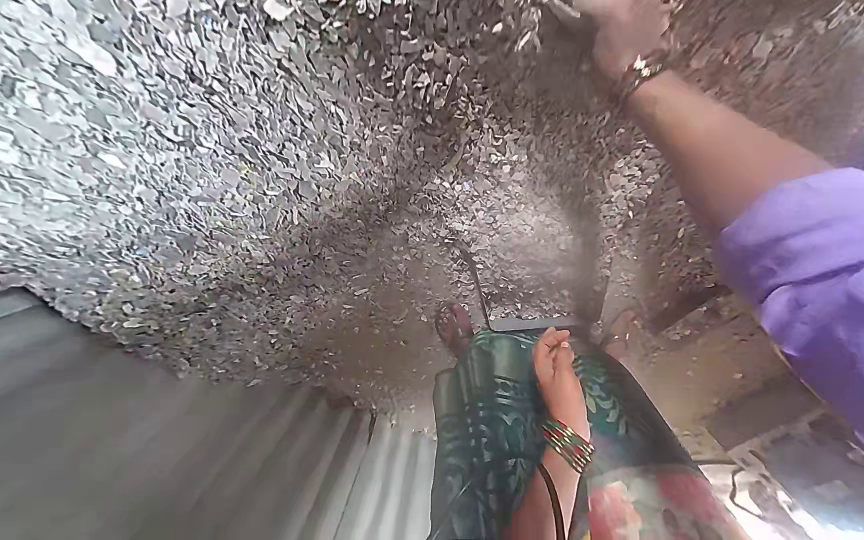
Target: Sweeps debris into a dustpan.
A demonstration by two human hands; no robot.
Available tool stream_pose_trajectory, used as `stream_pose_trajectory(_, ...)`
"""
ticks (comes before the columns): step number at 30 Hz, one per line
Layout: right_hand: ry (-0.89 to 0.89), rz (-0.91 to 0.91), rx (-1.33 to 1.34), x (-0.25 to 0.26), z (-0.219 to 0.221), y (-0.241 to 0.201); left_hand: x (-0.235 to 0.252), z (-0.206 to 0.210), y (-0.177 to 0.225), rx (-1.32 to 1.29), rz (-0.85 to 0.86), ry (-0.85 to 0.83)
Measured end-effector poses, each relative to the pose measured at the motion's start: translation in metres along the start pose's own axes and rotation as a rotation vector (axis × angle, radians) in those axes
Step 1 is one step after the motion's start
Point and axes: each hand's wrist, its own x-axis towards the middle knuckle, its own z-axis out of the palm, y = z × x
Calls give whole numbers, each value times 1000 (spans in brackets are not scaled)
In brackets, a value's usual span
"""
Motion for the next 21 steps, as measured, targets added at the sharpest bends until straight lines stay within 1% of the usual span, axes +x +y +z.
stream_pose_trajectory(2, -57, -68, 4, -25, 38, 6, -2, -1, -4, 4, -6, -13)
stream_pose_trajectory(5, -211, -29, 42, -74, 85, 0, -8, 0, -12, 13, -24, -26)
stream_pose_trajectory(9, -317, -21, 67, -127, 109, -9, -13, -4, -20, 33, -29, -40)
stream_pose_trajectory(13, -428, -27, 63, -165, 103, -16, -12, -2, -19, 3, -25, -43)
stream_pose_trajectory(15, -522, -33, 77, -182, 96, -21, -10, 0, -15, -22, -20, -40)
stream_pose_trajectory(17, -657, -42, 55, -199, 86, -32, -13, -3, -15, -39, -21, -30)
stream_pose_trajectory(19, -859, -37, -35, -196, 64, -52, -11, -3, -14, -50, -19, -26)
stream_pose_trajectory(20, -874, -50, -63, -192, 53, -63, -14, -3, -15, -57, -28, -22)
stream_pose_trajectory(21, -783, -83, -58, -181, 45, -71, -14, -4, -17, -63, -31, -14)
